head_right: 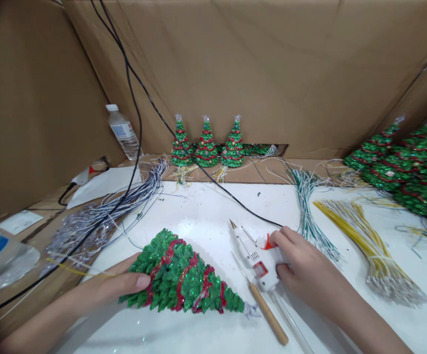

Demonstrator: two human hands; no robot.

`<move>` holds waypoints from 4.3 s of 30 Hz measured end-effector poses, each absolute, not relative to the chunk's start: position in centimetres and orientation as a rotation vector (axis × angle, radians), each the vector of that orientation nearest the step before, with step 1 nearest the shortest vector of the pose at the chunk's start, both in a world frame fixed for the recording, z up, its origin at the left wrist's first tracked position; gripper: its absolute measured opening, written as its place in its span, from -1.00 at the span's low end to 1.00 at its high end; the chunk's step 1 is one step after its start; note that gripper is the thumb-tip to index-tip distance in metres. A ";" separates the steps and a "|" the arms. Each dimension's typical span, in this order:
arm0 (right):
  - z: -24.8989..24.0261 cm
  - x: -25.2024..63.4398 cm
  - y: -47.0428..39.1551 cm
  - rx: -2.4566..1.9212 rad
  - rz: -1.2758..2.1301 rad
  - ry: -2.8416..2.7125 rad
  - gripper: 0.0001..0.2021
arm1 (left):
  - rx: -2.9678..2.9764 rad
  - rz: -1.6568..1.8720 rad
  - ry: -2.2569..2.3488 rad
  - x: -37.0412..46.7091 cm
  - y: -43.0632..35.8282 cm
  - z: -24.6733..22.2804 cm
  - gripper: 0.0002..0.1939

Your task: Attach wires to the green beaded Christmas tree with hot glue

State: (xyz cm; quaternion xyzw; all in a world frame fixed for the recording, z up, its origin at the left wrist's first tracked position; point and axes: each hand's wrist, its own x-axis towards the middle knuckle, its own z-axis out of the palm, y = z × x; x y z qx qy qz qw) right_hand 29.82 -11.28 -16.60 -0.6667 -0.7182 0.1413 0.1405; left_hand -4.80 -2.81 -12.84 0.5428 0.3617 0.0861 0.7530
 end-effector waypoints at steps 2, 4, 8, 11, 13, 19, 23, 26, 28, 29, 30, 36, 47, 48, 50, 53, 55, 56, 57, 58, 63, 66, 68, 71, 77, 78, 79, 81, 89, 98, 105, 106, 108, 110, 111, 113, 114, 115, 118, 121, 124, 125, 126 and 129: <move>-16.6 29.8 -11.3 -1.929 0.419 -2.076 -0.70 | 1.186 0.181 0.795 -4.8 -2.8 -12.9 -0.33; -16.6 29.8 -11.3 -1.930 0.420 -2.080 -0.70 | 1.199 0.183 0.802 -4.8 -2.9 -12.7 -0.35; -16.5 29.7 -11.3 -1.931 0.392 -2.076 -0.69 | 1.212 0.191 0.820 -4.8 -3.1 -12.2 -0.42; -16.4 29.7 -11.3 -1.932 0.397 -2.066 -0.70 | 1.206 0.188 0.822 -4.7 -3.2 -12.1 -0.43; -16.3 29.7 -11.4 -1.933 0.402 -2.061 -0.71 | 1.208 0.192 0.824 -4.7 -3.3 -12.2 -0.42; -16.4 29.7 -11.4 -1.917 0.365 -2.055 -0.72 | 1.188 0.209 0.842 -4.8 -3.2 -12.4 -0.43; -16.3 29.7 -11.3 -1.925 0.372 -2.058 -0.72 | 1.168 0.188 0.835 -4.8 -3.0 -12.8 -0.34; -16.3 29.7 -11.3 -1.935 0.384 -2.062 -0.72 | 1.182 0.174 0.818 -4.8 -2.7 -13.2 -0.29; -16.3 29.7 -11.3 -1.937 0.391 -2.065 -0.71 | 1.193 0.171 0.818 -4.9 -2.7 -13.3 -0.28; -16.3 29.7 -11.4 -1.936 0.396 -2.068 -0.71 | 1.193 0.169 0.817 -4.9 -2.7 -13.3 -0.29; -16.4 29.7 -11.4 -1.934 0.397 -2.068 -0.71 | 1.190 0.170 0.816 -4.9 -2.7 -13.2 -0.29; -16.3 29.6 -11.4 -1.916 0.392 -2.054 -0.71 | 1.171 0.201 0.811 -4.7 -3.1 -12.6 -0.36; -16.3 29.6 -11.4 -1.893 0.328 -2.050 -0.71 | 1.194 0.180 0.835 -4.8 -3.0 -12.6 -0.32; -16.3 29.6 -11.4 -1.899 0.329 -2.053 -0.71 | 1.187 0.179 0.836 -4.8 -3.0 -12.7 -0.31; -16.3 29.6 -11.4 -1.910 0.339 -2.057 -0.70 | 1.181 0.181 0.843 -4.8 -2.9 -12.9 -0.31; -16.3 29.6 -11.4 -1.931 0.359 -2.056 -0.73 | 1.190 0.179 0.827 -4.8 -2.9 -13.0 -0.31; -16.3 29.6 -11.4 -1.931 0.366 -2.057 -0.73 | 1.188 0.179 0.813 -4.8 -2.9 -12.8 -0.33; -16.3 29.6 -11.4 -1.927 0.365 -2.057 -0.73 | 1.186 0.182 0.814 -4.8 -3.0 -12.7 -0.34; -16.3 29.6 -11.4 -1.921 0.364 -2.058 -0.73 | 1.188 0.187 0.818 -4.8 -3.0 -12.6 -0.37; -16.3 29.6 -11.4 -1.916 0.363 -2.057 -0.73 | 1.191 0.192 0.824 -4.8 -3.1 -12.4 -0.39; -16.4 29.7 -11.5 -1.915 0.372 -2.055 -0.72 | 1.193 0.200 0.828 -4.8 -3.3 -12.2 -0.43; -16.5 29.8 -11.5 -1.915 0.386 -2.057 -0.72 | 1.200 0.199 0.838 -4.8 -3.2 -12.3 -0.42; -16.4 29.7 -11.5 -1.919 0.398 -2.056 -0.72 | 1.193 0.194 0.839 -4.8 -3.1 -12.5 -0.41; -16.3 29.6 -11.4 -1.927 0.403 -2.050 -0.71 | 1.187 0.167 0.820 -4.9 -2.8 -12.9 -0.35; -16.4 29.7 -11.3 -1.924 0.403 -2.061 -0.71 | 1.172 0.181 0.831 -4.8 -2.8 -12.9 -0.31; -16.4 29.7 -11.3 -1.927 0.406 -2.063 -0.71 | 1.175 0.182 0.828 -4.8 -2.9 -12.8 -0.32; -16.4 29.7 -11.3 -1.930 0.409 -2.064 -0.71 | 1.180 0.184 0.825 -4.8 -3.0 -12.7 -0.34; -16.4 29.7 -11.3 -1.932 0.420 -2.072 -0.71 | 1.186 0.192 0.817 -4.8 -3.1 -12.6 -0.38; -16.4 29.8 -11.4 -1.938 0.429 -2.079 -0.71 | 1.184 0.183 0.841 -4.9 -2.8 -13.1 -0.32; -16.6 29.8 -11.3 -1.932 0.400 -2.076 -0.71 | 1.188 0.199 0.856 -4.8 -3.3 -12.3 -0.41; -16.5 29.8 -11.4 -1.931 0.391 -2.076 -0.70 | 1.176 0.178 0.826 -4.8 -2.7 -13.1 -0.27; -16.5 29.8 -11.4 -1.936 0.392 -2.077 -0.70 | 1.176 0.179 0.830 -4.8 -2.7 -13.1 -0.26; -16.4 29.7 -11.3 -1.946 0.403 -2.079 -0.71 | 1.184 0.176 0.832 -4.8 -2.9 -12.8 -0.28; -16.3 29.7 -11.3 -1.953 0.414 -2.078 -0.71 | 1.206 0.177 0.833 -4.8 -3.1 -12.5 -0.34; -16.3 29.7 -11.3 -1.954 0.415 -2.076 -0.71 | 1.218 0.181 0.836 -4.8 -3.2 -12.3 -0.37; -16.3 29.6 -11.4 -1.953 0.409 -2.075 -0.71 | 1.235 0.188 0.835 -4.8 -3.3 -12.1 -0.40; -16.3 29.6 -11.4 -1.954 0.405 -2.073 -0.71 | 1.237 0.189 0.833 -4.8 -3.3 -12.1 -0.40; -16.3 29.6 -11.3 -1.956 0.404 -2.072 -0.71 | 1.237 0.190 0.831 -4.8 -3.3 -12.2 -0.39; -16.2 29.6 -11.3 -1.961 0.411 -2.072 -0.70 | 1.230 0.187 0.821 -4.8 -3.0 -12.6 -0.35; -16.2 29.6 -11.2 -1.958 0.400 -2.070 -0.71 | 1.213 0.174 0.816 -4.9 -2.8 -13.1 -0.31; -16.3 29.7 -11.3 -1.955 0.401 -2.076 -0.71 | 1.190 0.183 0.831 -4.9 -2.8 -13.1 -0.29; -16.4 29.7 -11.3 -1.955 0.403 -2.078 -0.71 | 1.186 0.190 0.837 -4.8 -2.9 -13.1 -0.30; -16.4 29.7 -11.3 -1.957 0.401 -2.077 -0.71 | 1.184 0.194 0.841 -4.8 -2.9 -13.0 -0.31; -16.5 29.8 -11.4 -1.952 0.390 -2.080 -0.71 | 1.170 0.193 0.846 -4.7 -3.0 -12.7 -0.31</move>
